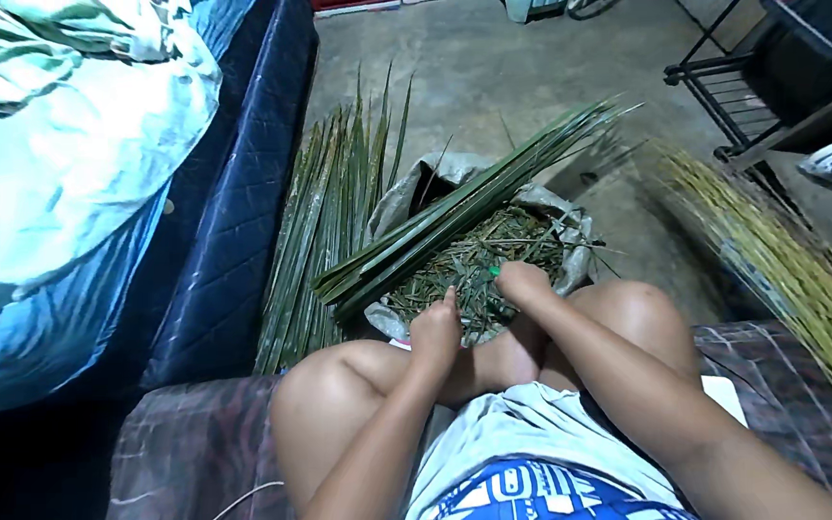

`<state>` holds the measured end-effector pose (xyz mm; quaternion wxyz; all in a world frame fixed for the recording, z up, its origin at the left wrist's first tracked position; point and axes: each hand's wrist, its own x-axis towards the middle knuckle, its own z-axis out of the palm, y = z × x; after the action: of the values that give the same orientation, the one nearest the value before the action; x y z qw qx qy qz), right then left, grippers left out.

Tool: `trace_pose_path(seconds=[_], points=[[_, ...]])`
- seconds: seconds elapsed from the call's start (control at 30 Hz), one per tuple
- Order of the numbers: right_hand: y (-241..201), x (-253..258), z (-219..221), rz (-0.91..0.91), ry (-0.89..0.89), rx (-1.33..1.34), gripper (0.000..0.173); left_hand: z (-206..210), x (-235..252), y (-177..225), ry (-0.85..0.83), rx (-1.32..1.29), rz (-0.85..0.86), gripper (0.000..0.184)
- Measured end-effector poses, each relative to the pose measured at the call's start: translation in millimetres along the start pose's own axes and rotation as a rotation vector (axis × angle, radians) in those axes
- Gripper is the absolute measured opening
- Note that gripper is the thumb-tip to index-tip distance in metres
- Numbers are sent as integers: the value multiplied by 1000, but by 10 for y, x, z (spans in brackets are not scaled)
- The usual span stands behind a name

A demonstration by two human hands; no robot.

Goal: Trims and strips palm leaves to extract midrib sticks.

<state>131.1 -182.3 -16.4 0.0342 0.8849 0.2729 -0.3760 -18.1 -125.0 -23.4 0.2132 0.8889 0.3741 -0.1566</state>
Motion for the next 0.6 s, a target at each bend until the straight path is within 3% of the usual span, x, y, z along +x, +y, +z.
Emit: trace_pose_path(seconds=[0.2,0.37,0.43,0.6], points=[[-77,-191,125,-205,-134,122,38,-14,22,-10,76,-7,6,43],[31,13,-17,-36,57,143,40,-7,-29,-27,118,-88,32,44],[102,118,-77,-48,121,260,38,10,1,-98,128,-303,37,42],[15,-6,213,-432,37,634,38,113,173,-239,49,-1295,-49,38]])
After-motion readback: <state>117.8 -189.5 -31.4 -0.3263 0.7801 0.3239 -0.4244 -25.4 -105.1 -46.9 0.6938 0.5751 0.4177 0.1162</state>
